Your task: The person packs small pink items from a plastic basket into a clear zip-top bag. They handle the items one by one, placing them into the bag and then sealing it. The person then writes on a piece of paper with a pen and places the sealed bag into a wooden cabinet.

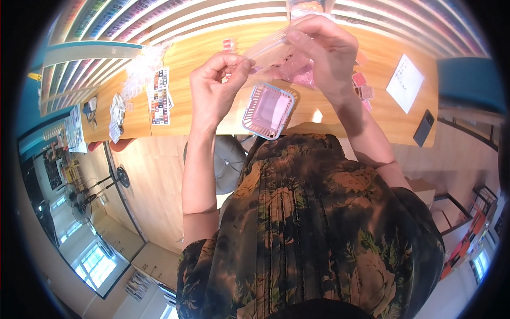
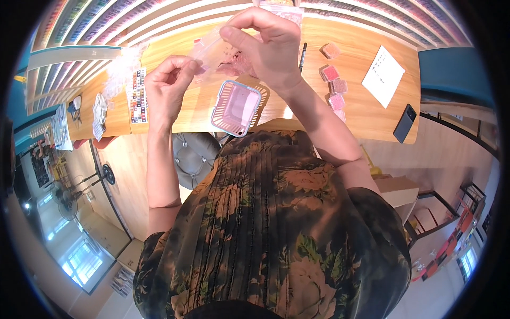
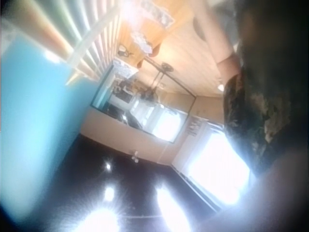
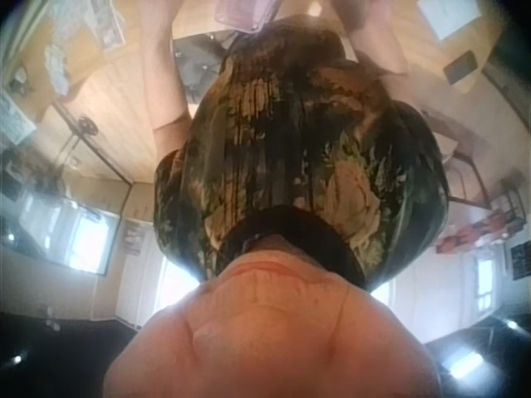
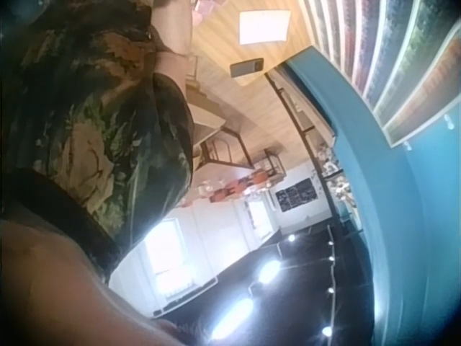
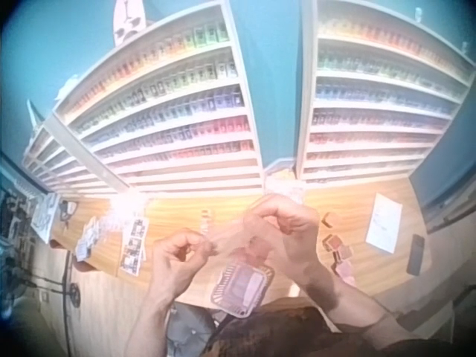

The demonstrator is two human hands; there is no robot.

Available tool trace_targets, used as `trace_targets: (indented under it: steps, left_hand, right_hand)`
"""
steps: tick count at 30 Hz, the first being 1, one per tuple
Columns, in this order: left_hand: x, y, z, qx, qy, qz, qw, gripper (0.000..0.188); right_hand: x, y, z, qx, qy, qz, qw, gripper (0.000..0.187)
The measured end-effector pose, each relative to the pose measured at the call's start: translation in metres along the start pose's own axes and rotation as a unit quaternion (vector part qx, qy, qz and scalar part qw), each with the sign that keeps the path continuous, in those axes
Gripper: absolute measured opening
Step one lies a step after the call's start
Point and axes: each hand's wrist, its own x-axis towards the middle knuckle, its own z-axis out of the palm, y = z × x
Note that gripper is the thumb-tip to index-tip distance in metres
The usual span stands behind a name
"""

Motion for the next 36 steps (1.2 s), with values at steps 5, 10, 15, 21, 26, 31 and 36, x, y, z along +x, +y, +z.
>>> trace_targets:
  steps: [5, 10, 15, 21, 26, 31, 36]
  left_hand:
    - [0.001, 0.003, -0.003, 0.037, -0.008, 0.018, 0.999, 0.01]
    - [0.002, 0.013, -0.008, 0.029, -0.025, 0.05, 0.998, 0.008]
    - [0.012, 0.019, -0.013, -0.068, -0.089, 0.066, 0.992, 0.012]
    - [0.035, 0.029, 0.01, -0.309, -0.047, -0.045, 0.949, 0.026]
    - [0.055, 0.003, 0.013, -0.39, 0.008, -0.132, 0.911, 0.028]
    - [0.067, -0.013, 0.018, -0.225, 0.103, 0.044, 0.968, 0.023]
    - [0.065, -0.018, 0.02, -0.08, 0.068, 0.174, 0.979, 0.019]
  right_hand:
    - [0.0, 0.0, -0.019, -0.021, -0.008, -0.008, 1.0, 0.006]
    - [-0.001, 0.0, -0.034, 0.038, 0.027, 0.019, 0.999, 0.007]
    - [0.001, -0.013, -0.042, 0.065, 0.015, 0.074, 0.995, 0.018]
    - [0.007, 0.004, -0.036, 0.102, -0.174, 0.221, 0.954, 0.046]
    - [-0.022, -0.006, -0.02, -0.008, -0.23, 0.276, 0.933, 0.058]
    - [-0.039, 0.01, -0.016, -0.004, -0.129, 0.348, 0.928, 0.045]
    - [-0.054, 0.027, -0.019, -0.007, -0.083, 0.35, 0.933, 0.032]
